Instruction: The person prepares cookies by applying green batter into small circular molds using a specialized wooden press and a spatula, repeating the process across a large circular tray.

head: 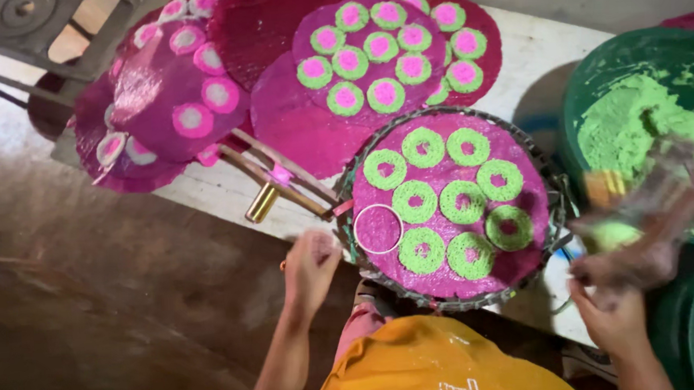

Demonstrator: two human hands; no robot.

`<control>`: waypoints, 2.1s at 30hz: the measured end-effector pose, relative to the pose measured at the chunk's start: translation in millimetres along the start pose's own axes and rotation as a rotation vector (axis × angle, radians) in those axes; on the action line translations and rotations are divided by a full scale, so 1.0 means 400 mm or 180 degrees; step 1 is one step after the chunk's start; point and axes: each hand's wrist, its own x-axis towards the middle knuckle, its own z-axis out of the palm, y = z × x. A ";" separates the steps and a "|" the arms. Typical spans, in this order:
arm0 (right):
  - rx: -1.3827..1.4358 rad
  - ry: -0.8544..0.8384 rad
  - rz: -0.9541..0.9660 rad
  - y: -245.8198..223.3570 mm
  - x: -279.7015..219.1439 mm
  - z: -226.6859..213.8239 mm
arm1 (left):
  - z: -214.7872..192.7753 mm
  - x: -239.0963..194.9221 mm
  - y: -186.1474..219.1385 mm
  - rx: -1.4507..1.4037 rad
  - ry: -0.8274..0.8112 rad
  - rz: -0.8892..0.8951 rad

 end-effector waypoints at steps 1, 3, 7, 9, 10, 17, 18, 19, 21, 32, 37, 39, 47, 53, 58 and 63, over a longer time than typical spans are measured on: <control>0.0206 -0.0569 0.0417 -0.025 0.035 0.012 | -0.014 0.022 0.057 -0.0507 -0.0203 0.0458; 0.0796 -0.1717 0.0896 -0.088 0.095 0.052 | -0.006 0.073 0.176 -0.2061 -0.0889 0.0954; 0.1654 -0.3858 0.1501 -0.227 0.237 0.171 | 0.030 0.147 0.327 -0.4779 -0.2978 0.1034; 0.1196 -0.4272 0.2240 -0.309 0.301 0.201 | 0.046 0.151 0.347 -0.5366 -0.3190 0.1295; 0.0873 -0.4355 0.2395 -0.345 0.335 0.203 | 0.053 0.149 0.344 -0.5660 -0.3283 0.1441; -0.1037 -0.3962 0.1628 -0.498 0.460 0.275 | 0.076 0.212 0.260 -0.6183 -0.1850 0.1040; -0.1113 -0.3860 0.1533 -0.510 0.456 0.292 | 0.069 0.223 0.248 -0.6192 -0.1848 0.1173; -0.1188 -0.3758 0.1437 -0.521 0.451 0.309 | 0.061 0.233 0.238 -0.6200 -0.1845 0.1307; -0.1366 -0.3648 0.1243 -0.541 0.439 0.340 | 0.042 0.244 0.218 -0.6079 -0.1728 0.1433; -0.1547 -0.3496 0.1201 -0.535 0.421 0.327 | 0.108 0.234 0.191 -0.6130 -0.1378 0.1006; -0.1537 -0.2989 0.0468 -0.535 0.423 0.333 | 0.116 0.280 0.227 -0.5980 -0.1504 0.1114; -0.1395 -0.2944 0.0597 -0.542 0.416 0.350 | 0.096 0.293 0.236 -0.5907 -0.1681 0.1278; -0.0867 -0.2980 0.0633 -0.506 0.367 0.398 | 0.035 0.293 0.216 -0.5699 -0.1658 0.1272; -0.1415 -0.3290 0.1064 -0.408 0.364 0.347 | 0.130 0.256 0.181 -0.5633 -0.1203 0.1025; -0.0988 -0.2947 0.1140 -0.287 0.387 0.153 | 0.105 0.209 0.182 -0.3155 -0.1234 0.0443; 0.0822 -0.1716 0.1564 -0.202 0.252 0.018 | 0.027 0.097 0.162 0.0530 -0.1175 0.1827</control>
